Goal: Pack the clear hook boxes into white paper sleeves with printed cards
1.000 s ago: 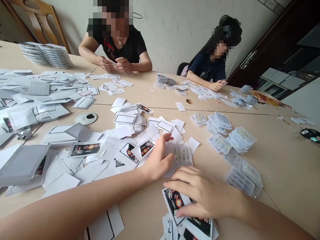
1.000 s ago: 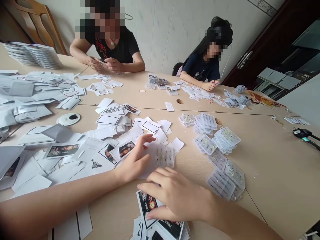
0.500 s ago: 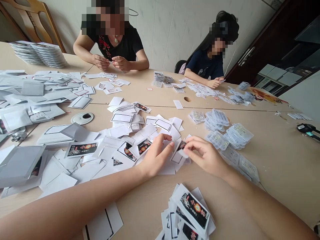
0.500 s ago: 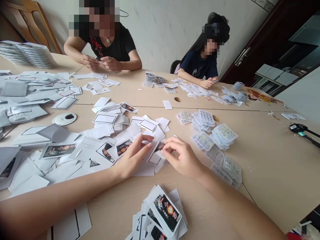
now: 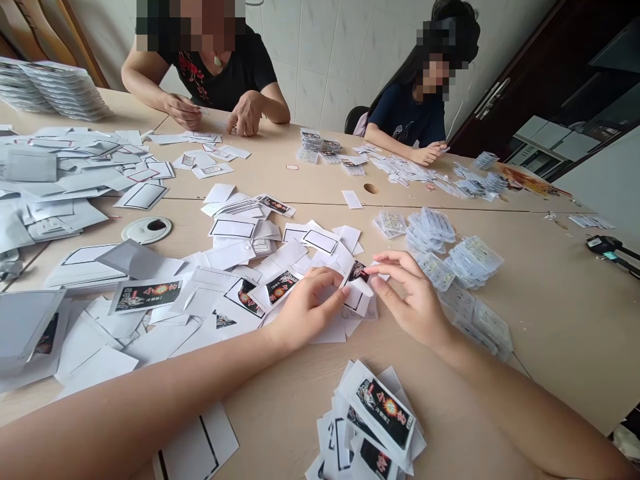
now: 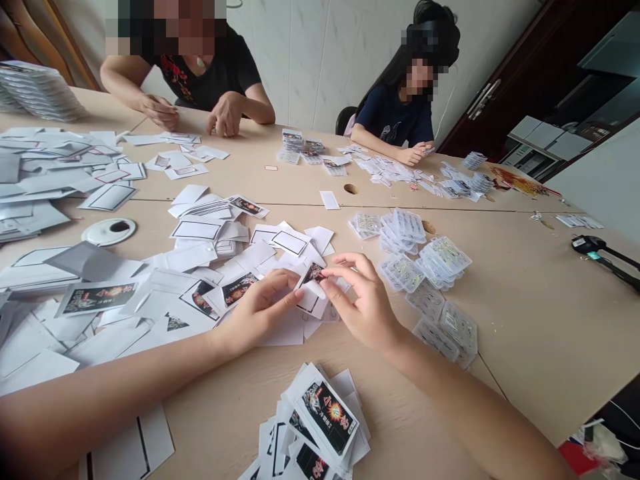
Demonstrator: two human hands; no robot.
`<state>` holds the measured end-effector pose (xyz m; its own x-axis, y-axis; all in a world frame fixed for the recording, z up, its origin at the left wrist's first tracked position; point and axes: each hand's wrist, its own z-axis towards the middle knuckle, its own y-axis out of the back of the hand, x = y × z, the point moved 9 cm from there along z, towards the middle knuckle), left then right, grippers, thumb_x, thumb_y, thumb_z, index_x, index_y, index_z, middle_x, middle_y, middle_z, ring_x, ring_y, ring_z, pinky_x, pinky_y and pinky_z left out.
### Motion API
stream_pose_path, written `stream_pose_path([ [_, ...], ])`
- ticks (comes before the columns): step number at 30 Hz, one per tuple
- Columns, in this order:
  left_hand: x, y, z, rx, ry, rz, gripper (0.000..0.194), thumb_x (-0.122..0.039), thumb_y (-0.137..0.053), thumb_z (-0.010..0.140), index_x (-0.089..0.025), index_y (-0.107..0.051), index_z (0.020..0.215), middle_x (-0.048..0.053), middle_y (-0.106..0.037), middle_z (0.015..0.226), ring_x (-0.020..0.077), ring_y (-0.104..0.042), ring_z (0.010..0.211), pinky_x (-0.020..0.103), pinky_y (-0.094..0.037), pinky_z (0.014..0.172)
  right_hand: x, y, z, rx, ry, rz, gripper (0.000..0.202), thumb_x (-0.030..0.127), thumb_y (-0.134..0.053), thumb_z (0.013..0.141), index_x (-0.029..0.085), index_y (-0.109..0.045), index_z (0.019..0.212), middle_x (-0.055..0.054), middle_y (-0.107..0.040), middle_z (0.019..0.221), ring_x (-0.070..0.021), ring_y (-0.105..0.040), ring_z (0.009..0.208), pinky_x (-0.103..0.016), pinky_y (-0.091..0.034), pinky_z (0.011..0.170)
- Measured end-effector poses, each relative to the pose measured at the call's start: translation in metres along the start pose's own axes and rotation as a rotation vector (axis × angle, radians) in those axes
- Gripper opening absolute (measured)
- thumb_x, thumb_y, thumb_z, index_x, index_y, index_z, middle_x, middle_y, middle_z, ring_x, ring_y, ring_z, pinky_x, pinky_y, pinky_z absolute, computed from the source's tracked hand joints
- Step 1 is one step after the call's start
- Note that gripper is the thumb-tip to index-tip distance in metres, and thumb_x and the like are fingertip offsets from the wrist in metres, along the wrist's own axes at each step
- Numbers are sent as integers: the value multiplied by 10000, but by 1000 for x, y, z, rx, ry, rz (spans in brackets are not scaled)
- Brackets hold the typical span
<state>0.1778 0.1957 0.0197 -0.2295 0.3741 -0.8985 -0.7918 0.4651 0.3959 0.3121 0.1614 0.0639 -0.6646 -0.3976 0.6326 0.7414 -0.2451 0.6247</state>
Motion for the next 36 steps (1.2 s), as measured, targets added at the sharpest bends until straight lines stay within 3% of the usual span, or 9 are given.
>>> stream_pose_path([
  [3, -5, -1, -1, 6, -33, 0, 251, -367, -461, 906, -183, -550, 760, 32, -593, 846, 172, -519, 869, 336, -390, 883, 13, -4, -3, 17, 110, -73, 305, 363, -722, 736, 194, -696, 988, -105, -572, 1069, -213, -583, 958, -376, -484, 867],
  [5, -9, -1, -2, 13, -69, -14, 233, -352, -465, 904, -188, -547, 761, 28, -595, 851, 165, -522, 868, 325, -389, 884, 15, -4, -4, 16, 108, -40, 177, 300, -700, 762, 194, -698, 904, -92, -610, 1018, -203, -601, 925, -366, -483, 852],
  [9, -6, 3, -3, -22, -34, -49, 210, -328, -461, 891, -183, -508, 747, 35, -592, 857, 169, -521, 855, 318, -407, 839, -16, -1, 0, 38, -213, 302, 92, 270, -606, 840, 190, -650, 845, -42, -654, 850, -168, -610, 844, -315, -480, 807],
  [15, 1, 4, -4, -13, 41, -165, 173, -283, -429, 848, -169, -508, 743, 41, -591, 856, 176, -530, 831, 318, -420, 792, -51, -11, -3, 55, -665, 960, 111, 220, -663, 772, 191, -576, 833, 11, -630, 774, -117, -606, 764, -242, -484, 716],
  [23, -10, 3, -7, 61, -56, -284, 205, -261, -437, 783, -189, -444, 591, 51, -588, 804, 182, -522, 783, 327, -429, 754, -75, -9, -9, -102, -903, 1122, 88, 215, -633, 755, 199, -554, 789, 1, -694, 796, -146, -658, 731, -280, -517, 660],
  [27, -36, -13, -17, 281, -256, -44, 186, -343, -509, 738, -204, -517, 615, 71, -625, 815, 226, -505, 819, 402, -376, 839, -70, 0, -2, -100, -740, 1015, 101, 246, -645, 780, 222, -553, 816, -4, -698, 870, -157, -668, 817, -302, -520, 720],
  [29, -40, -4, -16, 165, -273, 135, 206, -401, -496, 767, -209, -568, 743, 77, -617, 856, 236, -467, 836, 423, -324, 841, -52, 8, 3, -59, -525, 844, 88, 252, -656, 791, 232, -577, 827, -14, -693, 939, -168, -660, 904, -329, -515, 787],
  [32, -29, 14, -11, -34, -124, 189, 350, -441, -304, 893, -202, -536, 784, 68, -581, 840, 222, -437, 828, 403, -294, 798, -6, 16, 6, 29, -71, 422, 68, 193, -672, 779, 247, -652, 814, -35, -661, 986, -187, -627, 979, -372, -493, 869],
  [36, -17, 15, -8, -48, -14, 104, 441, -526, -245, 909, -202, -502, 757, 40, -575, 801, 207, -440, 815, 376, -289, 794, 40, 9, -6, 139, 349, -44, 203, 105, -627, 789, 288, -712, 813, -46, -631, 987, -191, -595, 929, -390, -484, 845],
])
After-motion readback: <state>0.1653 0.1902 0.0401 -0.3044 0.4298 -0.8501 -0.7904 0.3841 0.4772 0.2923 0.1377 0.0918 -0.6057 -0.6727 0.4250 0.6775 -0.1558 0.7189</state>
